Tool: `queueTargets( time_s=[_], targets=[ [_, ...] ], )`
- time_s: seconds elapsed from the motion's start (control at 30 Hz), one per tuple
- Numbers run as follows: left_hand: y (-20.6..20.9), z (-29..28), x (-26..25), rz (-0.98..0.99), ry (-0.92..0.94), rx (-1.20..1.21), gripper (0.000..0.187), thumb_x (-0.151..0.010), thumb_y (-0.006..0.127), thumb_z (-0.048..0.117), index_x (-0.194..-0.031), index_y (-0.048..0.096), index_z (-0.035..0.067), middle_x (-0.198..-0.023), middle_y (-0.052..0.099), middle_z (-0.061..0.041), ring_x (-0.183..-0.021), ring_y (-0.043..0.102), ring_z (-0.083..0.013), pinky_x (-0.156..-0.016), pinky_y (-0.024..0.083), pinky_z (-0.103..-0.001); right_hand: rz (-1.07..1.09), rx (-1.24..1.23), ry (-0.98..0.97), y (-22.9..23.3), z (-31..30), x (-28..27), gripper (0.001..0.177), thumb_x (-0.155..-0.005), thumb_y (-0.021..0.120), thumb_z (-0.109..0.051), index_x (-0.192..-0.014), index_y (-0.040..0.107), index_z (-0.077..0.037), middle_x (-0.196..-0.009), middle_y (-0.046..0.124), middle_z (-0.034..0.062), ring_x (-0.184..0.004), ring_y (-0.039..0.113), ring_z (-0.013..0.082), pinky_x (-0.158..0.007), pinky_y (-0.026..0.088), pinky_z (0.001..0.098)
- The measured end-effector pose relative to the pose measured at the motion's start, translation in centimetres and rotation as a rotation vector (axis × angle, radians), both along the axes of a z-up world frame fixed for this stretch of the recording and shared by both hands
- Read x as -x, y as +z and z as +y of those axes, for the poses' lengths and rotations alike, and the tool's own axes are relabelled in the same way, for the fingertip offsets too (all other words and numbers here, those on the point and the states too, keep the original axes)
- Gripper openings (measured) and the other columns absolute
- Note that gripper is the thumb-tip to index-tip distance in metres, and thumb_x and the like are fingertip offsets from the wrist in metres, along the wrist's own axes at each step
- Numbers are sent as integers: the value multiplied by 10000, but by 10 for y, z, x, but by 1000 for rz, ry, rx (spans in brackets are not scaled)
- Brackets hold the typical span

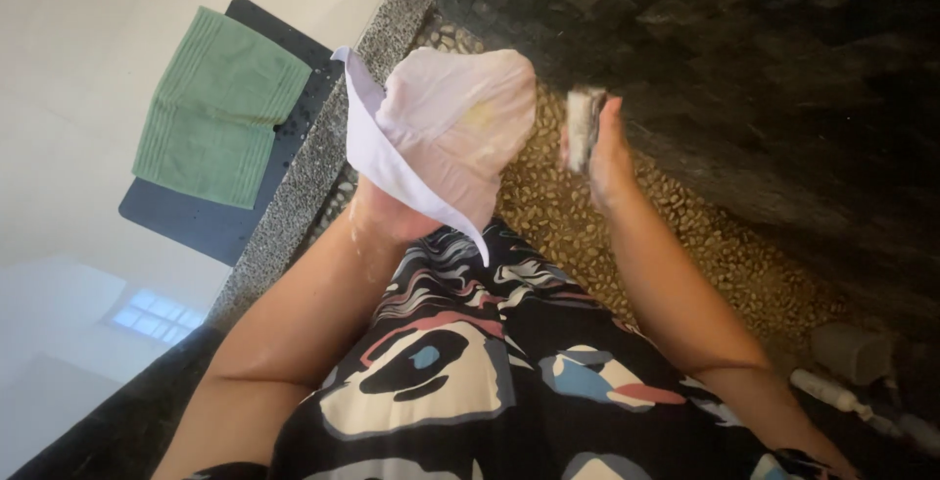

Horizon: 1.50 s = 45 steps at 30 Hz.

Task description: The person scrubs a white cloth with a brush, dipping the cloth into a blue bucket of water several times.

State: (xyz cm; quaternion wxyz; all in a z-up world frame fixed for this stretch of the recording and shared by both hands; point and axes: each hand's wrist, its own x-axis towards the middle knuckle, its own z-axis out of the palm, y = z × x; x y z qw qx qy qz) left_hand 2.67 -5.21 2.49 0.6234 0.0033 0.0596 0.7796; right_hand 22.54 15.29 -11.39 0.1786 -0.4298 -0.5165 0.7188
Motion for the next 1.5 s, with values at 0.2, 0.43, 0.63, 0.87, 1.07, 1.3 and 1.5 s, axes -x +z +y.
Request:
queueTargets(
  time_s=[0.2, 0.43, 0.63, 0.87, 1.07, 1.3, 1.5],
  targets=[
    [-15, 11, -8, 24, -30, -168, 651, -1116, 503, 555, -1430, 515, -15, -1358, 635, -142, -1247, 619, -257, -1097, 486, -384, 47, -1343, 298, 126, -63, 64, 629, -1079, 561, -680, -1333, 571, -105, -1210, 652, 97, -1093, 680, 253, -929, 571, 362],
    [-16, 12, -19, -130, 5, -262, 513, -1187, 521, 515, -1367, 560, 36, -1241, 653, -77, -1100, 637, -167, -952, 532, -284, 36, -1467, 296, 149, -35, 100, 592, -1050, 627, -657, -1336, 591, -140, -1153, 692, 79, -1072, 726, 258, -910, 599, 365],
    [9, 14, -19, 51, 74, -254, 594, -1030, 585, 496, -1405, 502, 42, -1262, 607, -63, -1134, 609, -161, -987, 528, -265, 16, -1459, 255, 165, -31, 96, 493, -1101, 682, -550, -1313, 631, -109, -1228, 715, 117, -1118, 724, 289, -947, 601, 383],
    [18, 13, -2, 519, 211, -76, 602, -1057, 672, 459, -1438, 516, 19, -1200, 632, -105, -1028, 639, -181, -824, 559, -289, 71, -1482, 318, 165, -46, 89, 538, -1086, 689, -514, -1371, 577, -71, -1257, 667, 148, -1143, 677, 318, -973, 565, 421],
    [10, 10, -1, 511, 150, -87, 566, -1048, 702, 452, -1329, 499, 5, -1121, 526, -58, -961, 543, -136, -729, 495, -282, -102, -1411, 400, 168, -50, 74, 634, -1012, 707, -520, -1484, 572, -118, -1191, 646, 123, -1079, 663, 305, -910, 558, 414],
    [11, 11, -4, 56, 22, -122, 548, -1041, 617, 500, -1335, 552, 42, -1139, 594, -41, -1011, 616, -124, -821, 538, -243, -90, -1371, 362, 127, -21, 60, 453, -1133, 670, -433, -1430, 525, -123, -1376, 634, 119, -1243, 672, 308, -1088, 572, 414],
    [17, 8, 1, -142, -122, -234, 411, -1072, 583, 425, -1232, 561, 47, -1046, 588, -5, -934, 603, -100, -794, 528, -220, 244, -97, 191, 134, 33, 47, 589, -987, 676, -405, -1477, 375, -276, -1123, 603, 90, -759, 575, 165, -513, 440, 271]
  ],
)
